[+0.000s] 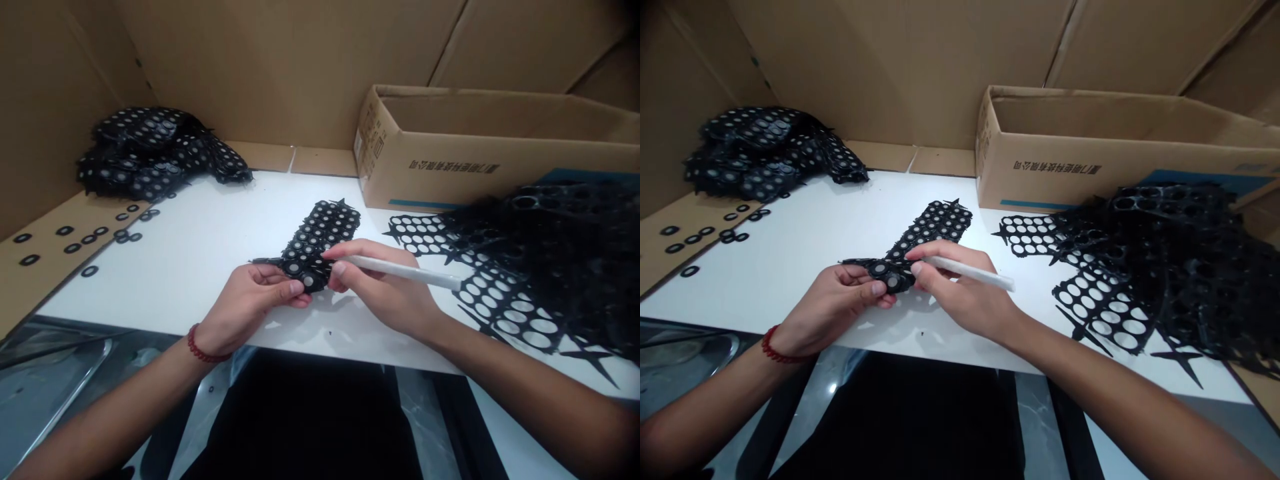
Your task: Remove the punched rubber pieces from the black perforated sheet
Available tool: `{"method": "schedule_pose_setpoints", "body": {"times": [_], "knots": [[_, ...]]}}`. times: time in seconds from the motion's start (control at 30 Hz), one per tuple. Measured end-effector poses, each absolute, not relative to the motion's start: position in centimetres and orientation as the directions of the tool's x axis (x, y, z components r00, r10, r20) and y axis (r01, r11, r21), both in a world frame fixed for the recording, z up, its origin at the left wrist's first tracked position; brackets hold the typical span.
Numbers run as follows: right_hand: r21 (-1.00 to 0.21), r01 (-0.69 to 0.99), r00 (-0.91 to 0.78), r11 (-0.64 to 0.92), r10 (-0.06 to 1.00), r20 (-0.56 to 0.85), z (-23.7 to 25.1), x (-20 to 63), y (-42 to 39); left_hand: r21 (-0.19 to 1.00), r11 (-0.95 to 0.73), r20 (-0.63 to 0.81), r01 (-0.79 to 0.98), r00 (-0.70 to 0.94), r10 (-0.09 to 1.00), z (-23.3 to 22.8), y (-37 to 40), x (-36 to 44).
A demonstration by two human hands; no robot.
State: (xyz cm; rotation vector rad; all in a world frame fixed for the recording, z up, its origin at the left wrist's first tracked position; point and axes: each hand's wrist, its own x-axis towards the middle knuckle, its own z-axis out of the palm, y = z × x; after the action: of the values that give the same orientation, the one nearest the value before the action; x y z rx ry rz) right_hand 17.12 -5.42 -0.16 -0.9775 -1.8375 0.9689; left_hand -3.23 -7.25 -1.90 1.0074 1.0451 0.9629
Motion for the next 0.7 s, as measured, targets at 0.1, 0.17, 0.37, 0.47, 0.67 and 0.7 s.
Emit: {"method": "schedule_pose_setpoints", "body": {"times": [0.1, 0.17, 0.37, 0.47, 0.67, 0.7], "knots": [[-0.773, 0.361, -0.382, 0.521, 0.839, 0.387, -0.4, 17.1, -5.5, 0.962, 0.239, -0.210, -0.130, 0.199, 0.957, -2.0, -7.5, -3.0], [-0.679, 0.408, -0.447, 0.611, 0.782, 0.435, -0.7, 17.0, -5.6, 0.971, 0.214, -0.194, -0.103, 0.175, 0.965, -2.0, -7.6, -2.9], [-0.403, 0.492, -0.548, 0.772, 0.634, 0.545, -1.5, 17.0, -5.9, 0.933, 0.218, -0.164, -0.287, 0.200, 0.966, -1.9, -7.5, -1.7], [-0.235, 0.541, -0.531, 0.807, 0.545, 0.649, -1.5, 16.8, -6.1, 0.931, 0.214, -0.187, -0.297, 0.116, 0.975, -1.9, -7.2, -0.8], [-0.015, 0.532, -0.548, 0.847, 0.357, 0.757, -1.7, 16.4, -6.2, 0.939, 0.215, -0.209, -0.267, 0.048, 0.977, -1.9, -7.1, -0.1], [0.015, 0.532, -0.559, 0.847, 0.338, 0.757, -1.8, 16.4, -6.2, 0.941, 0.213, -0.209, -0.262, 0.044, 0.977, -2.0, -7.1, -0.1]]}}
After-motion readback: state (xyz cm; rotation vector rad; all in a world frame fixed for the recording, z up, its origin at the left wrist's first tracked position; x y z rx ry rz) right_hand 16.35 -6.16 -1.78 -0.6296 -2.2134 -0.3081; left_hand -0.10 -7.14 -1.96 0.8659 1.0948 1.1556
